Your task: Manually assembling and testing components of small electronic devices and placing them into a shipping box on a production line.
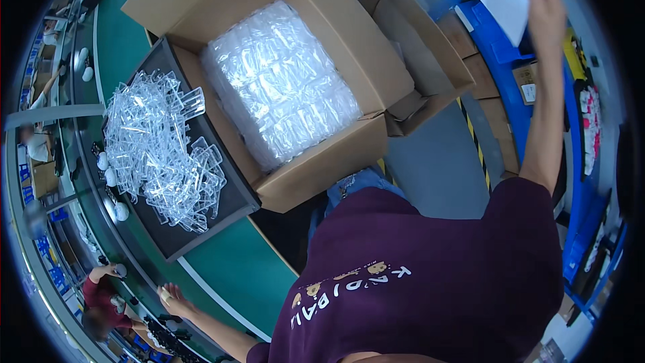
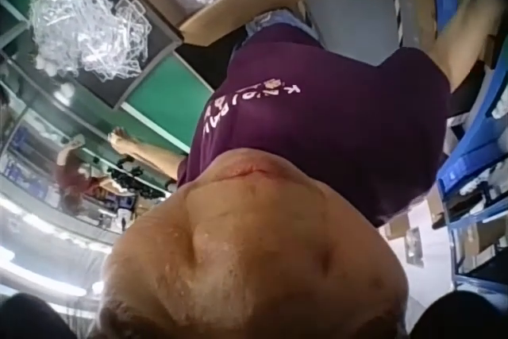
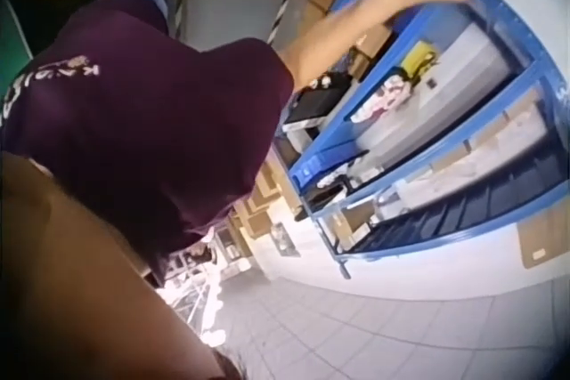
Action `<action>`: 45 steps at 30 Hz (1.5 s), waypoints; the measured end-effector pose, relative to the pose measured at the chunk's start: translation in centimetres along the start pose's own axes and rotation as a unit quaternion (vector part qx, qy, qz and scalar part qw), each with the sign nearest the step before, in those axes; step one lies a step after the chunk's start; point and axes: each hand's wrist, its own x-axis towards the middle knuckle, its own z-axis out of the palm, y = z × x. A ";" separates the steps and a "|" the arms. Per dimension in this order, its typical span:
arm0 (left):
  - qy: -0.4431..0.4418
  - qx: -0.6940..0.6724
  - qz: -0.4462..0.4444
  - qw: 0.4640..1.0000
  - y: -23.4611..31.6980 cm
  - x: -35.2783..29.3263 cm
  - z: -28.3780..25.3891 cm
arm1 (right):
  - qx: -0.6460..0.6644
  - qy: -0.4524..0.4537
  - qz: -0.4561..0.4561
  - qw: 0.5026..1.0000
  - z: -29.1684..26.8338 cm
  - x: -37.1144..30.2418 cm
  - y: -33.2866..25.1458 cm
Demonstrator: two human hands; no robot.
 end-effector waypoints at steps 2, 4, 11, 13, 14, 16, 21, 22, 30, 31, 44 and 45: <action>-0.056 0.013 0.035 0.998 0.6 -0.5 2.3 | -0.178 -0.033 -0.066 0.981 0.3 -3.1 5.7; -0.061 0.020 0.039 0.997 1.7 -1.5 3.1 | -0.142 -0.099 -0.088 0.981 3.4 -8.2 10.1; -0.062 0.044 0.039 0.996 1.6 -3.4 1.9 | -0.072 -0.379 0.122 0.915 10.1 -29.8 24.1; -0.119 0.020 0.048 0.991 1.2 -3.8 0.7 | -0.045 -0.405 0.149 0.901 11.3 -32.6 24.6; -0.125 0.017 0.043 0.991 0.9 -4.0 0.2 | -0.053 -0.440 0.195 0.875 11.2 -33.3 24.8; -0.113 0.011 0.034 0.993 0.5 -4.8 0.5 | -0.168 -0.558 0.198 0.788 11.0 -35.5 30.0; -0.102 0.053 0.048 0.992 1.1 -9.1 2.2 | -0.299 -0.593 0.062 0.745 13.0 -34.7 35.3; -0.118 0.072 0.082 0.987 2.0 -11.0 4.4 | -0.292 -0.615 0.232 0.695 13.6 -35.0 37.9; -0.428 0.043 0.057 0.901 5.6 -28.2 22.6 | -0.174 -0.080 0.248 0.950 7.4 -18.9 26.3; -0.427 0.007 0.010 0.904 2.9 -27.9 25.9 | 0.006 -0.043 0.247 0.968 8.9 -18.0 22.5; -0.314 0.384 -0.163 0.853 -24.8 -20.1 42.0 | -0.376 -0.367 0.464 0.713 36.0 -31.6 12.0; -0.291 0.426 -0.132 0.847 -24.3 -20.6 42.0 | -0.307 -0.377 0.507 0.712 35.5 -31.3 11.7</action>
